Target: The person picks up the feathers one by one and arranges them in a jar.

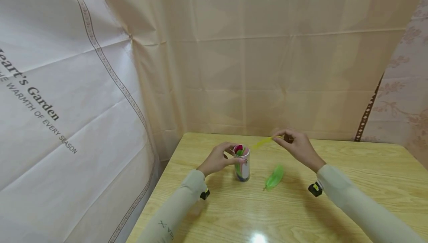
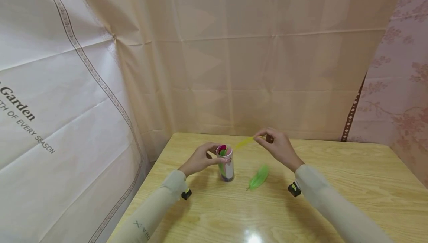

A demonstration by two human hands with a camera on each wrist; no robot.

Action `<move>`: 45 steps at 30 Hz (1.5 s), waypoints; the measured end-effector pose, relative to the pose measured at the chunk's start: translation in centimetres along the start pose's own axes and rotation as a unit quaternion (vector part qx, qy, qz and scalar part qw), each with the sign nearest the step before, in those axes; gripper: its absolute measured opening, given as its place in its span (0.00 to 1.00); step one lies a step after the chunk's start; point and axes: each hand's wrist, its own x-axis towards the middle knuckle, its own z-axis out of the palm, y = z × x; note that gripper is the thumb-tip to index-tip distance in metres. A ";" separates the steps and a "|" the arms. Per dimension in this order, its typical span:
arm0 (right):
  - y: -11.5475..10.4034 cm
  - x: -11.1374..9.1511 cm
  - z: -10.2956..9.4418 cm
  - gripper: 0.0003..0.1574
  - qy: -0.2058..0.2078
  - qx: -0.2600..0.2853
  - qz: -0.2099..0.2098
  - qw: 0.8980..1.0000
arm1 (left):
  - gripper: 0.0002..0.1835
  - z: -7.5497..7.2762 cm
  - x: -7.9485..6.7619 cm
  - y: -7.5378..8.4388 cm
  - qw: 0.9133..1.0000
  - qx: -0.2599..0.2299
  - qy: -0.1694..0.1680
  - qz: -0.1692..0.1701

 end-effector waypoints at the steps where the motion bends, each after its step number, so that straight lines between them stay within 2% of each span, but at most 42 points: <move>1: 0.0 0.1 0.1 0.06 0.000 0.001 -0.004 1.000 | 0.32 0.0 0.0 0.0 1.000 -0.001 0.000 0.000; 9: -0.1 0.4 0.9 0.06 0.007 0.010 -0.044 0.999 | 0.33 0.1 0.1 -0.1 1.000 -0.009 -0.002 -0.002; 15: -0.2 0.7 1.5 0.13 0.004 -0.001 -0.089 0.996 | 0.33 0.1 0.1 0.0 1.000 -0.008 -0.003 -0.011; 19: -0.2 0.8 1.8 0.16 0.004 -0.007 -0.096 0.995 | 0.34 0.0 0.1 0.2 1.000 -0.009 -0.001 -0.012; 26: -0.4 1.0 2.3 0.14 -0.001 -0.014 -0.106 0.994 | 0.33 0.0 0.2 0.1 1.000 -0.011 0.000 -0.006; 35: -1.1 1.5 3.5 0.13 -0.011 -0.039 -0.152 0.988 | 0.32 -0.1 0.2 0.0 1.000 -0.020 0.000 -0.003; 39: -1.4 1.7 4.1 0.13 -0.020 -0.051 -0.174 0.983 | 0.32 -0.1 0.3 -0.1 1.000 -0.024 -0.004 -0.002; 45: -1.4 2.0 5.2 0.13 -0.056 -0.028 -0.185 0.981 | 0.33 0.0 0.2 -0.2 1.000 -0.016 -0.002 0.003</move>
